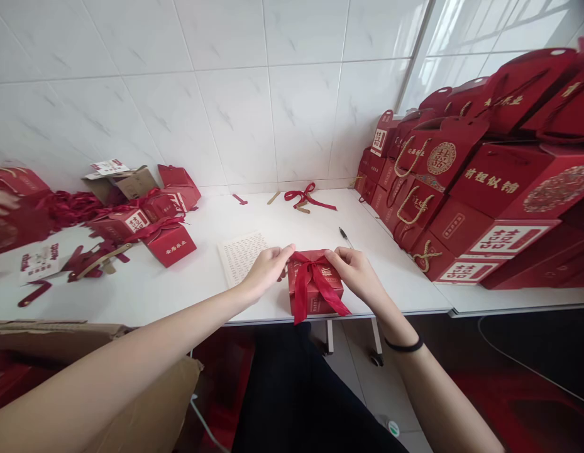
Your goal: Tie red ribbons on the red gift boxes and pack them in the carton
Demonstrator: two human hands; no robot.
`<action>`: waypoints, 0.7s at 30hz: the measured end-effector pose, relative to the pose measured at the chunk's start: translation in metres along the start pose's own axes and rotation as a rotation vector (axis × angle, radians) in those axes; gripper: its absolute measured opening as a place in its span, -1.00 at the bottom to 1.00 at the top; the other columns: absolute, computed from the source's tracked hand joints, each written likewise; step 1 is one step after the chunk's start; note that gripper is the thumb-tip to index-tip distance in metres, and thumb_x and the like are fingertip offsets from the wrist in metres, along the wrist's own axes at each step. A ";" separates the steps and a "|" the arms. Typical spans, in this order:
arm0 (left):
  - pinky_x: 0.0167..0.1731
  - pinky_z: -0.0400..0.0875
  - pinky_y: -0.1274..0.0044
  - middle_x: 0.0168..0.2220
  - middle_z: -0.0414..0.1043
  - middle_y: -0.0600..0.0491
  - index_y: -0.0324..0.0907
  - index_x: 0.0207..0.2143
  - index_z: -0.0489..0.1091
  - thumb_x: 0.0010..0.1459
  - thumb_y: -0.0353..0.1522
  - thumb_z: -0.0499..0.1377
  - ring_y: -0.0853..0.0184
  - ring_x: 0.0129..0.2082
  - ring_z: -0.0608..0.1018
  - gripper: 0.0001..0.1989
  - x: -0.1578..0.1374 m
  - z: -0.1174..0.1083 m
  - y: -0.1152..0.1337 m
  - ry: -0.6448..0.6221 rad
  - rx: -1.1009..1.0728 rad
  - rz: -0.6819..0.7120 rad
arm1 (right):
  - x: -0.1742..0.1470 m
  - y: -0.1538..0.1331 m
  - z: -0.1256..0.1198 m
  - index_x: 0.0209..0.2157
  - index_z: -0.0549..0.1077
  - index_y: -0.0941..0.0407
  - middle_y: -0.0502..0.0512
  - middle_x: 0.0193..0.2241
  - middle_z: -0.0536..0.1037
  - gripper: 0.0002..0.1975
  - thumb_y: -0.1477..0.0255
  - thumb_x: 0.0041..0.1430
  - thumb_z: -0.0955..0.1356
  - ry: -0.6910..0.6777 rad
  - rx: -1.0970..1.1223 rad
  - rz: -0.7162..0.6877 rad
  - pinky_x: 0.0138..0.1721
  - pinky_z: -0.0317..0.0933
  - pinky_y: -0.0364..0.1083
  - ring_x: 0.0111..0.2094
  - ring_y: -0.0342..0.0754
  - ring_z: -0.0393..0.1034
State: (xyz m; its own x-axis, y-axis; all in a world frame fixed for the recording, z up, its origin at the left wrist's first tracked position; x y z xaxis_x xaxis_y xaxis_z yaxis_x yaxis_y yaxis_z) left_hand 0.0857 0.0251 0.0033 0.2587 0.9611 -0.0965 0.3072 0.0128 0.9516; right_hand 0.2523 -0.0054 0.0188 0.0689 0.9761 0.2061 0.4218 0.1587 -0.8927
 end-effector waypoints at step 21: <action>-0.37 0.24 0.54 -0.53 0.18 0.16 -0.16 -0.52 0.15 0.07 -0.28 0.03 0.41 -0.47 0.31 -0.81 -0.024 0.007 -0.009 0.201 -0.132 0.078 | -0.023 0.031 0.005 -0.62 0.16 0.13 -0.09 -0.66 0.19 -0.55 0.09 0.03 0.35 0.155 0.506 0.096 -0.58 -0.06 -0.19 -0.61 -0.20 0.01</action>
State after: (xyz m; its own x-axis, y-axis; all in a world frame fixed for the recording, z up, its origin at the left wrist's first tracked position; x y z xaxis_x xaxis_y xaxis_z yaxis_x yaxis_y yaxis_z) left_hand 0.0835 0.0002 -0.0052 0.0861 0.9959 0.0265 0.1673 -0.0407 0.9851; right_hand 0.2595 -0.0221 -0.0154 0.2343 0.9625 0.1366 -0.0784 0.1588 -0.9842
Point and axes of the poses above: each hand's wrist, its own x-axis towards the middle knuckle, its own z-axis out of the palm, y = z × x, the point moved 9 cm from there along x, towards the middle knuckle
